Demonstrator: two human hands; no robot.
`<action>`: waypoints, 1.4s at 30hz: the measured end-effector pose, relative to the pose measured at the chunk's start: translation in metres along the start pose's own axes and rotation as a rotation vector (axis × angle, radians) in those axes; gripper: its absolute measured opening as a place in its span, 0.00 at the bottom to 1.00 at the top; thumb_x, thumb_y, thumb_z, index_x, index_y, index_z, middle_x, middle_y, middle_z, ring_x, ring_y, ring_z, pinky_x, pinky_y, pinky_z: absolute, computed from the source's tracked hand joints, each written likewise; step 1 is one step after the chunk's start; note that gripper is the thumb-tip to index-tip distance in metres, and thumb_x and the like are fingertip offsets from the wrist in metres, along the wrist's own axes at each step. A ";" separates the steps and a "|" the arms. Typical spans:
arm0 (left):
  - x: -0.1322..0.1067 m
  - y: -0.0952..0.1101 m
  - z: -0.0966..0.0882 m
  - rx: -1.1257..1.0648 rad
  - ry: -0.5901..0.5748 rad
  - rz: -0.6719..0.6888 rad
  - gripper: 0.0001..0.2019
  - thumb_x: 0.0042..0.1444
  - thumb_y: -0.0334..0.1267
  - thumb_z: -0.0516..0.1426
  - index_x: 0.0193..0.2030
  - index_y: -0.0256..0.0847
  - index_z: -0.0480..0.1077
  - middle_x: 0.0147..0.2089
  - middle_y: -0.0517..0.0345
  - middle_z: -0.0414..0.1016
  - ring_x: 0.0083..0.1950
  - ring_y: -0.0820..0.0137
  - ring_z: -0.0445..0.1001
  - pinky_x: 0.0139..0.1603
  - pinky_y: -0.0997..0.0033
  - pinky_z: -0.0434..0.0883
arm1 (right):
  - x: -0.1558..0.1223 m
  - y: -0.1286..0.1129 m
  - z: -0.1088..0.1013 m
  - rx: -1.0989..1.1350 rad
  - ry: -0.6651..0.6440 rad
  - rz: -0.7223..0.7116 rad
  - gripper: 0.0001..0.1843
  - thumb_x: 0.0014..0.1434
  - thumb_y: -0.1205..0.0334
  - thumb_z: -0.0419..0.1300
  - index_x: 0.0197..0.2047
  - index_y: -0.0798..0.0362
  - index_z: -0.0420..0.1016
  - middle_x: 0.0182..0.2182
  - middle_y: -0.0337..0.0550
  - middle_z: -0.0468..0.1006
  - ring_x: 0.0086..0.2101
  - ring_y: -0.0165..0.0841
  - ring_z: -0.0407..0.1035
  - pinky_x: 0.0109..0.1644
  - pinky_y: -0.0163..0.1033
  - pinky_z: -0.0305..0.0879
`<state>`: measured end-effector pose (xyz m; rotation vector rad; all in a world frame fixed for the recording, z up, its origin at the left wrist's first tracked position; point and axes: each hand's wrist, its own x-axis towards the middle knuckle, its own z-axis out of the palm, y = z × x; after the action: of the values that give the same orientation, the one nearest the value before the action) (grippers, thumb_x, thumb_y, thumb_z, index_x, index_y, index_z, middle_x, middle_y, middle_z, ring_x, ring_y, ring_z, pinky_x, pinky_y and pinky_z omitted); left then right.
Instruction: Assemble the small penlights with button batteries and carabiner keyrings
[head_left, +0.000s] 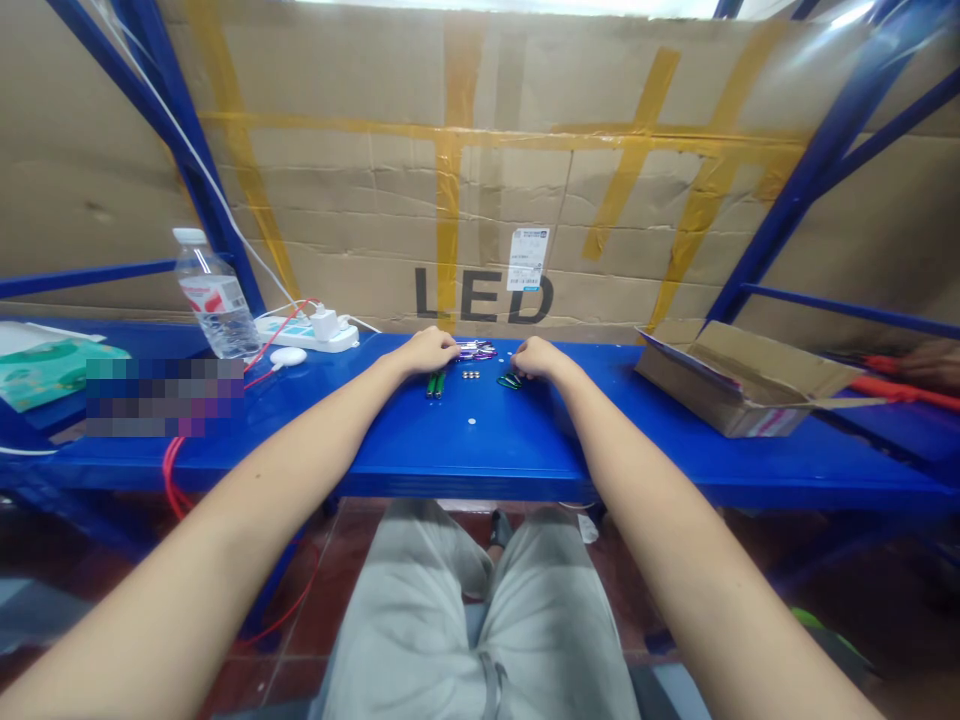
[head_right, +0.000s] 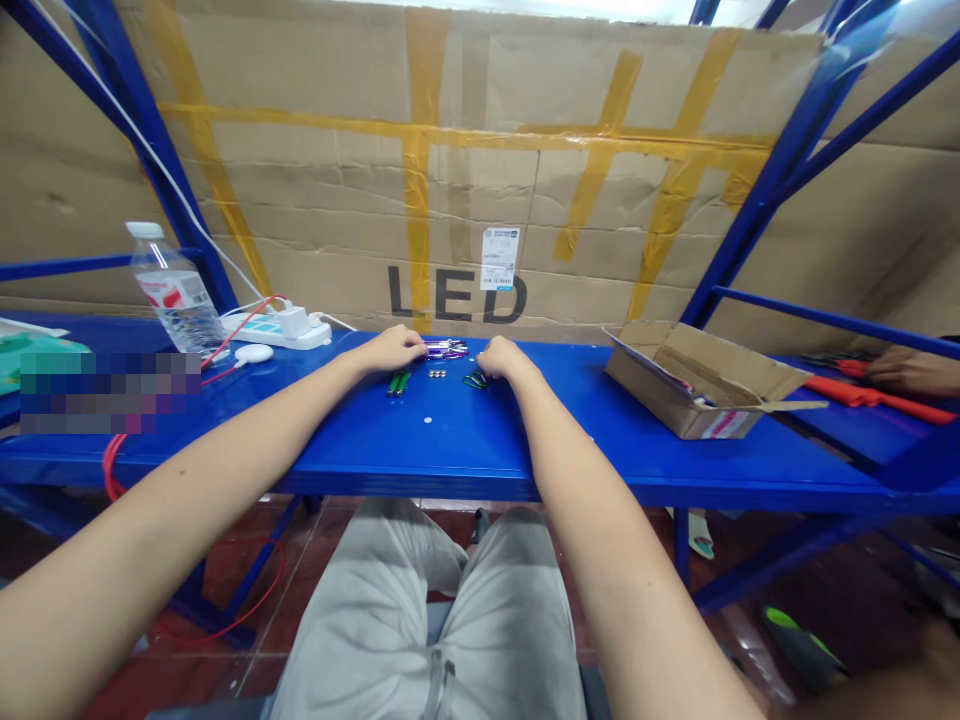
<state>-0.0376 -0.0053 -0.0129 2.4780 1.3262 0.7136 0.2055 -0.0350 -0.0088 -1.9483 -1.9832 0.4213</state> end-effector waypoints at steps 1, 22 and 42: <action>0.000 -0.001 -0.001 0.030 0.012 0.007 0.12 0.56 0.43 0.56 0.31 0.42 0.79 0.35 0.51 0.80 0.42 0.62 0.75 0.51 0.66 0.68 | 0.000 0.000 0.000 0.005 0.009 -0.002 0.08 0.53 0.66 0.59 0.25 0.57 0.74 0.20 0.49 0.75 0.23 0.34 0.68 0.31 0.38 0.64; -0.004 0.012 -0.004 -0.093 0.228 0.069 0.04 0.57 0.34 0.59 0.39 0.41 0.68 0.37 0.56 0.75 0.39 0.67 0.71 0.42 0.67 0.66 | -0.011 -0.019 0.001 0.542 0.193 -0.406 0.17 0.57 0.64 0.63 0.51 0.58 0.77 0.51 0.53 0.79 0.48 0.35 0.73 0.55 0.38 0.67; -0.014 0.044 0.000 0.070 0.110 0.350 0.09 0.65 0.42 0.52 0.43 0.40 0.70 0.43 0.50 0.76 0.45 0.62 0.72 0.48 0.65 0.66 | -0.030 -0.019 -0.010 0.865 -0.398 -0.338 0.13 0.59 0.56 0.64 0.31 0.55 0.68 0.18 0.29 0.55 0.20 0.24 0.51 0.27 0.32 0.58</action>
<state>-0.0134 -0.0413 0.0015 2.8001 0.9715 0.9043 0.1928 -0.0655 0.0072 -1.0240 -1.8140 1.3711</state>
